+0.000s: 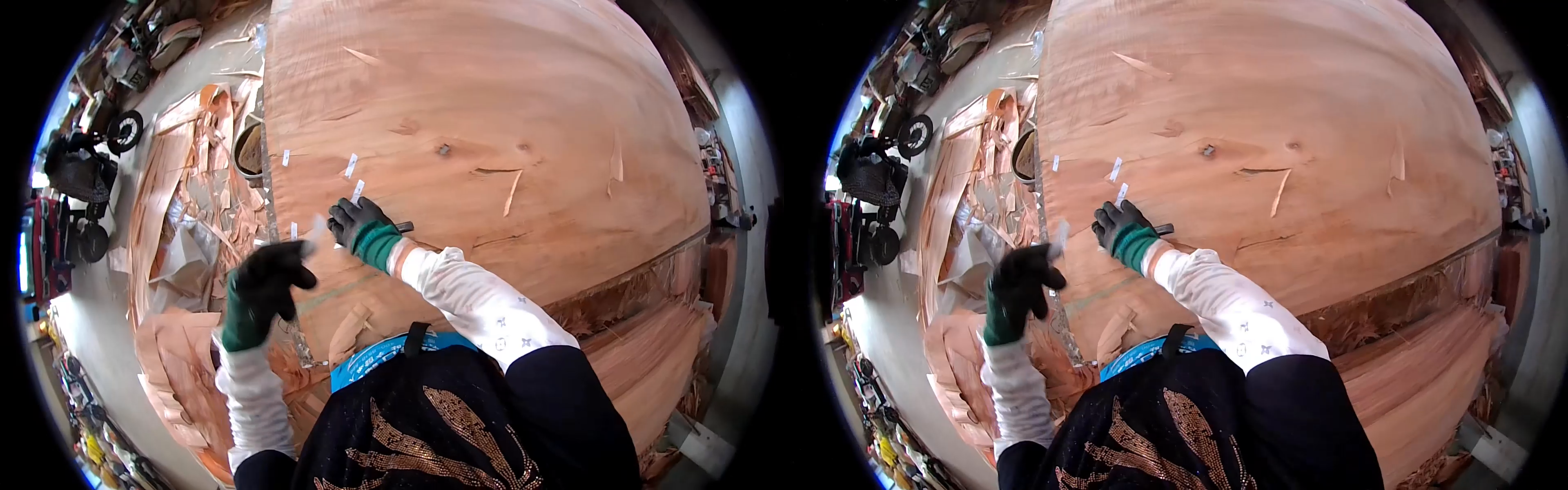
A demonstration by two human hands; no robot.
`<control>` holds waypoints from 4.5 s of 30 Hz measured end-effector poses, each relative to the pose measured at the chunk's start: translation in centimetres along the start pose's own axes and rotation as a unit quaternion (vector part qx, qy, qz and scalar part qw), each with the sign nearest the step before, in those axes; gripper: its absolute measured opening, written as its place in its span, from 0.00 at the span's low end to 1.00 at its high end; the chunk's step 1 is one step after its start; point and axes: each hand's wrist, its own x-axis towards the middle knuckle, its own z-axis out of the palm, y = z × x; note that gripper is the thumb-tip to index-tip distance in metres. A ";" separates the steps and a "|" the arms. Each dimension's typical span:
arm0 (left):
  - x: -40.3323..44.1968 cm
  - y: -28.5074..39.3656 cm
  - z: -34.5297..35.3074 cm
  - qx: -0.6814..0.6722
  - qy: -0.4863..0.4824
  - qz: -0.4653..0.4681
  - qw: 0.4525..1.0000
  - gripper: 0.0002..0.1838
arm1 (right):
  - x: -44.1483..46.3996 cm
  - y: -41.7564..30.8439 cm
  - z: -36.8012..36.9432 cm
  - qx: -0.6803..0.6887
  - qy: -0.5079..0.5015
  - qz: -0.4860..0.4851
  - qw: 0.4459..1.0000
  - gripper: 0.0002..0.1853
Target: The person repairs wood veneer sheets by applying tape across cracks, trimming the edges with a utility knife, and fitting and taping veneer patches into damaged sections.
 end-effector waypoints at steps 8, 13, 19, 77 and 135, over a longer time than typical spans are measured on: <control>-9.9 2.0 6.2 0.023 -0.205 0.400 0.893 0.10 | -12.1 2.7 -9.4 0.375 -0.054 0.194 0.905 0.24; -12.1 3.5 6.6 0.006 -0.262 0.528 0.808 0.09 | -23.0 1.3 -10.1 0.375 -0.086 0.253 0.888 0.14; -16.3 0.2 7.6 -0.017 -0.156 0.585 0.796 0.08 | -23.3 -2.8 -10.0 0.475 -0.106 0.386 0.783 0.26; -33.2 -34.4 15.9 -0.359 0.520 0.002 0.775 0.23 | -11.8 -14.0 -12.1 0.514 -0.230 0.080 0.823 0.22; -44.9 -24.7 5.3 -0.126 0.692 0.168 0.691 0.15 | -9.5 -19.9 -5.2 0.622 -0.060 -0.051 0.779 0.22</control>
